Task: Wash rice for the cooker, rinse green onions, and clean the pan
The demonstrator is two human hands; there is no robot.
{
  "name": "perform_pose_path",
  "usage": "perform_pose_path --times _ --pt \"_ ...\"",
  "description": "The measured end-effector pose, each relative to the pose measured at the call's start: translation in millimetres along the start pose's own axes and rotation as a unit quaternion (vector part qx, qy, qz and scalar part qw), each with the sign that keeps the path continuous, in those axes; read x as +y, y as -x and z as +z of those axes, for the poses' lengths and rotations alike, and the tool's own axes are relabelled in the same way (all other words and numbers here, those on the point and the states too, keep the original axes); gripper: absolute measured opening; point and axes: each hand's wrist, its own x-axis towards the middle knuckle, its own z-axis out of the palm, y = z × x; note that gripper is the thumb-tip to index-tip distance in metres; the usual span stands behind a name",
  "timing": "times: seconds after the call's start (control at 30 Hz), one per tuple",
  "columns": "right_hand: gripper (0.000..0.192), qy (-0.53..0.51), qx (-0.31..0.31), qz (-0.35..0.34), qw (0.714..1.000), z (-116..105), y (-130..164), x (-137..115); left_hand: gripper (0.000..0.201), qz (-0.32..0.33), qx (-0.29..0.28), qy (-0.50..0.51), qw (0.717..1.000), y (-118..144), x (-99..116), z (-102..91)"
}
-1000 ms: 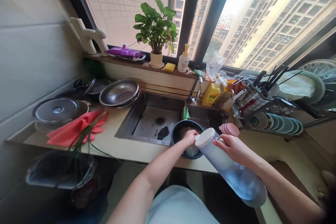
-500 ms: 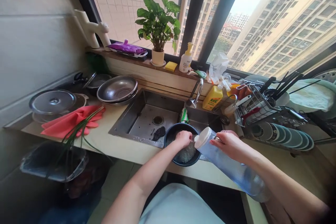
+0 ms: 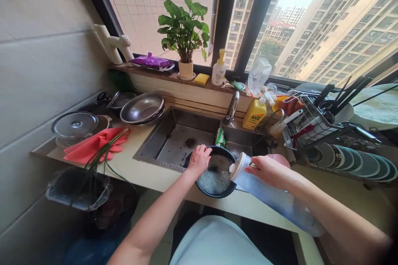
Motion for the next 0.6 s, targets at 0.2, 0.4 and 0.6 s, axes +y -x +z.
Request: perform_pose_path --times 0.2,0.4,0.6 --pt "0.037 -0.017 -0.015 -0.008 1.0 -6.7 1.1 2.3 0.049 -0.187 0.046 0.215 0.957 25.9 -25.6 9.8" --pt "0.039 -0.106 -0.016 -0.044 0.993 11.5 -0.4 25.8 0.051 -0.318 -0.103 0.442 0.833 71.2 -28.6 16.9" --pt "0.046 -0.283 0.028 -0.067 0.956 27.3 28.8 58.4 0.033 -0.439 -0.125 0.624 0.634 82.8 -2.2 40.6"
